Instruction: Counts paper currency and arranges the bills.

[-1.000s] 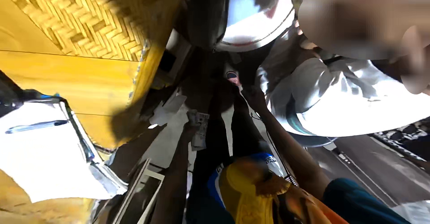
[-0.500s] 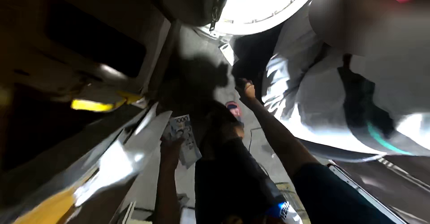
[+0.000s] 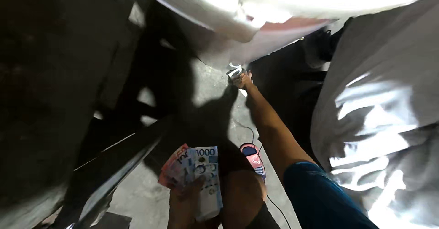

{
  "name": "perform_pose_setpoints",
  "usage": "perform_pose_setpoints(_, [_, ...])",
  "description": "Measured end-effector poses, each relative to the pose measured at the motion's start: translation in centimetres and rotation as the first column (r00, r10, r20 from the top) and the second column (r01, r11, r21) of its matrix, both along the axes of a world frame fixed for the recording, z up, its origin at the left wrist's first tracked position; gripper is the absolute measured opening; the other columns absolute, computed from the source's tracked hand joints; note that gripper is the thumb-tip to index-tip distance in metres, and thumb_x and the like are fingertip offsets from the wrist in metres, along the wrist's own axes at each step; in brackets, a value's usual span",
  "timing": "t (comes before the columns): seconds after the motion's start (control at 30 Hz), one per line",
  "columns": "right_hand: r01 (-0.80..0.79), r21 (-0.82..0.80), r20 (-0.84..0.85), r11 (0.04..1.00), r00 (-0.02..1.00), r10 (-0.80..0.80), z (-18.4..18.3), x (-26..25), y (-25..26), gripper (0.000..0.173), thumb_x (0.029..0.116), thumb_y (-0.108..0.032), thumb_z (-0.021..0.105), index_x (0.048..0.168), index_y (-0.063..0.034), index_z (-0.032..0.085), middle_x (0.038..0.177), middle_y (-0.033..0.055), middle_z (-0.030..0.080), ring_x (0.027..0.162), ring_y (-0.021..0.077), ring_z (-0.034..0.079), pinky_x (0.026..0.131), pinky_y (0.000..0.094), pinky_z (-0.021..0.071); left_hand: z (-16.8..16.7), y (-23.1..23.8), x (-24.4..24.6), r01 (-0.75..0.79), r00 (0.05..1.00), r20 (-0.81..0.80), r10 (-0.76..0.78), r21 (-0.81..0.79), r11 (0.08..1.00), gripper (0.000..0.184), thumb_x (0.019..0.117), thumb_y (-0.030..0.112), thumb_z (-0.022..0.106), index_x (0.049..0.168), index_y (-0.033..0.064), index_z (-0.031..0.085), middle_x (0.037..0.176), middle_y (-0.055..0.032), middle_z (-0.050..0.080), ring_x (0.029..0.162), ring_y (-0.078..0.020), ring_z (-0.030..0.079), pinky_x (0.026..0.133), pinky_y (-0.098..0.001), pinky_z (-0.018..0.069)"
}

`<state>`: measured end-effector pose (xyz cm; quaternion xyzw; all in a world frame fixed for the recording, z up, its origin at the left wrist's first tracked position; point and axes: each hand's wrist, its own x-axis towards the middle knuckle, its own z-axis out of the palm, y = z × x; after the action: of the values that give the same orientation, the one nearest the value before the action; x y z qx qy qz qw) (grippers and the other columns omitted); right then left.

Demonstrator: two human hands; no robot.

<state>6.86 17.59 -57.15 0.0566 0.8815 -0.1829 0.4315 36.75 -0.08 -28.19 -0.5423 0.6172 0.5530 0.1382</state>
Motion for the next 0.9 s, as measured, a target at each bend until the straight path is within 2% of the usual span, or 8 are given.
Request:
perform_pose_setpoints(0.2, [0.018, -0.171, -0.194, 0.985, 0.980, -0.051, 0.1, 1.3, -0.7, 0.038, 0.0907, -0.011, 0.070, 0.128, -0.0059, 0.069, 0.142, 0.0238, 0.057, 0.138, 0.0459, 0.046, 0.107, 0.0684, 0.0372, -1.0, -1.1, 1.4, -0.011, 1.000, -0.021, 0.010, -0.065, 0.998, 0.048, 0.0908, -0.002, 0.066, 0.134, -0.0096, 0.045, 0.107, -0.0057, 0.063, 0.091, 0.0015, 0.064, 0.081, -0.0179, 0.0557])
perform_pose_setpoints(0.4, [0.093, -0.663, -0.406, 0.742, 0.789, -0.461, 19.7, 9.5, -3.5, 0.028, 0.0922, 0.001, 0.063, 0.120, 0.0051, 0.060, 0.104, 0.0183, 0.068, 0.093, 0.0268, 0.067, 0.082, 0.0419, 0.0577, 0.1, 0.0, 2.8, -0.112, 0.991, 0.077, 0.108, 0.044, 0.993, 0.060, 0.0954, -0.001, 0.064, 0.149, -0.0063, 0.038, 0.140, -0.0246, 0.053, 0.120, -0.0250, 0.058, 0.102, -0.0402, 0.0505])
perform_pose_setpoints(0.47, [-0.026, -0.794, -0.385, 0.607, 0.794, -0.470, 29.1, 13.7, -3.6, 0.034, 0.0931, 0.001, 0.061, 0.127, 0.0036, 0.061, 0.109, 0.0161, 0.070, 0.100, 0.0251, 0.066, 0.087, 0.0413, 0.0558, 3.2, 1.4, 2.0, -0.116, 0.993, 0.042, 0.111, 0.130, 0.985, 0.057, 0.0951, -0.005, 0.062, 0.147, -0.0083, 0.039, 0.139, -0.0261, 0.052, 0.118, -0.0269, 0.057, 0.101, -0.0416, 0.0495])
perform_pose_setpoints(0.53, [-0.165, -0.850, -0.417, 0.500, 0.791, -0.448, 36.8, 17.3, -3.7, 0.015, 0.0860, 0.002, 0.066, 0.095, 0.0038, 0.078, 0.103, 0.0169, 0.074, 0.106, 0.0294, 0.065, 0.099, 0.0443, 0.0499, 8.8, 2.4, 0.3, 0.004, 0.995, -0.093, 0.016, 0.212, 0.977, 0.053, 0.0970, -0.003, 0.060, 0.144, -0.0131, 0.038, 0.135, -0.0286, 0.052, 0.115, -0.0263, 0.057, 0.098, -0.0394, 0.0506])
perform_pose_setpoints(0.67, [-0.176, -0.894, -0.356, 0.413, 0.838, -0.413, 49.5, 24.2, -1.6, 0.011, 0.0810, -0.006, 0.071, 0.078, -0.0053, 0.082, 0.123, 0.0261, 0.068, 0.129, 0.0411, 0.052, 0.113, 0.0486, 0.0374, 32.4, 8.4, -10.6, 0.218, 0.969, 0.112, -0.219, 0.020, 0.976, 0.041, 0.1079, -0.005, 0.033, 0.148, -0.0085, 0.039, 0.148, -0.0158, 0.050, 0.128, -0.0079, 0.049, 0.108, -0.0197, 0.0360])
perform_pose_setpoints(0.73, [-0.061, -0.910, -0.270, 0.409, 0.836, -0.477, 55.0, 25.9, 0.2, 0.009, 0.0789, -0.008, 0.073, 0.077, -0.0041, 0.081, 0.137, 0.0350, 0.056, 0.139, 0.0463, 0.040, 0.116, 0.0521, 0.0317, 27.7, 4.8, -4.6, 0.395, 0.688, -0.640, -0.342, -0.065, 0.916, 0.040, 0.1066, -0.002, 0.029, 0.138, -0.0271, 0.034, 0.133, -0.0354, 0.053, 0.122, -0.0168, 0.056, 0.098, -0.0152, 0.0456])
perform_pose_setpoints(0.8, [-0.033, -0.890, -0.274, 0.454, 0.836, -0.476, 59.3, 26.4, 1.9, 0.011, 0.0776, -0.005, 0.070, 0.076, -0.0018, 0.080, 0.130, 0.0355, 0.059, 0.131, 0.0448, 0.048, 0.110, 0.0518, 0.0373, 27.9, 3.2, -2.1, 0.342, 0.811, -0.582, -0.062, 0.386, 0.857, 0.037, 0.1099, 0.011, 0.025, 0.137, -0.0057, 0.043, 0.118, -0.0081, 0.063, 0.103, -0.0040, 0.063, 0.085, -0.0192, 0.0548])
perform_pose_setpoints(0.9, [-0.061, -0.863, -0.265, 0.502, 0.900, -0.347, 64.2, 25.8, 4.0, 0.016, 0.0839, 0.006, 0.063, 0.085, 0.0042, 0.078, 0.114, 0.0279, 0.068, 0.116, 0.0326, 0.062, 0.102, 0.0412, 0.0504, 33.3, 4.1, -2.2, 0.227, 0.952, -0.284, -0.113, 0.409, 0.884, 0.032, 0.1117, 0.011, 0.025, 0.128, -0.0023, 0.048, 0.098, -0.0059, 0.061, 0.082, -0.0077, 0.059, 0.075, -0.0240, 0.0534])
